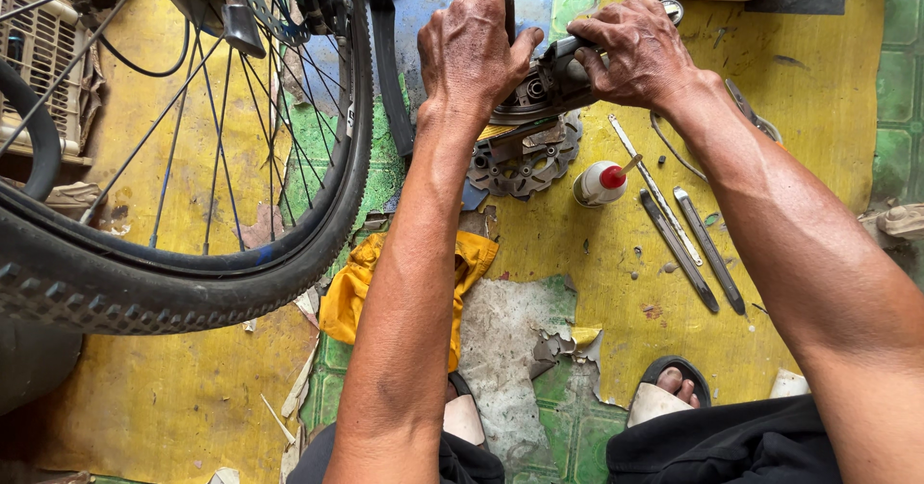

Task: The person uses a T-handle wrench to tighten a bolt on the rear hub of a bicycle wheel mounted on a stand. They repeatedly apply lubricant from a small bottle to the hub area and continue tightening. The person then wipes their hands on a cloth.

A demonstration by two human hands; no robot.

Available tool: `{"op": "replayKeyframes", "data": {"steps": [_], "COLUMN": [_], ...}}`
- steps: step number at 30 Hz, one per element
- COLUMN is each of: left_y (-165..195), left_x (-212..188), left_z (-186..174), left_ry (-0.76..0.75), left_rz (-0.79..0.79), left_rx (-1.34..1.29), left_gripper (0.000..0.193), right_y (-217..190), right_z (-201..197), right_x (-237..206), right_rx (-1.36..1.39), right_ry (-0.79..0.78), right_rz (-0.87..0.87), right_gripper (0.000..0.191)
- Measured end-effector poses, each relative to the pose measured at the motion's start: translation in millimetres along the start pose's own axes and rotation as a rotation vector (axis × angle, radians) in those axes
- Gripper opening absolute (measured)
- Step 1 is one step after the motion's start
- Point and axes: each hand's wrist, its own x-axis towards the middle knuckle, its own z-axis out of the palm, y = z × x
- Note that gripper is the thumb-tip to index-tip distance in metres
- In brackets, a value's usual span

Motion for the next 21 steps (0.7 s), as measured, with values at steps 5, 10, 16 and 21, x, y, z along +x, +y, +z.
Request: {"op": "replayKeyframes", "data": {"steps": [5, 10, 16, 21], "left_y": [1.1, 2.5, 2.4, 2.7], "left_x": [-0.6, -0.8, -0.3, -0.6], "left_z": [-2.0, -4.6, -4.4, -3.8], "left_ry": [-0.012, -0.006, -0.01, -0.025], "left_rz": [-0.003, -0.005, -0.011, -0.02], "left_rx": [0.003, 0.002, -0.001, 0.006], "left_gripper": [0.065, 0.067, 0.066, 0.066], "right_y": [0.8, 1.1, 1.5, 1.1], "right_z": [0.4, 0.8, 1.0, 1.4], "right_x": [-0.6, -0.1, -0.1, -0.8], "right_rx": [0.003, 0.002, -0.002, -0.001], "right_ry": [0.002, -0.005, -0.01, 0.004], "right_rz": [-0.007, -0.001, 0.0, -0.002], "right_gripper": [0.035, 0.035, 0.035, 0.035]}}
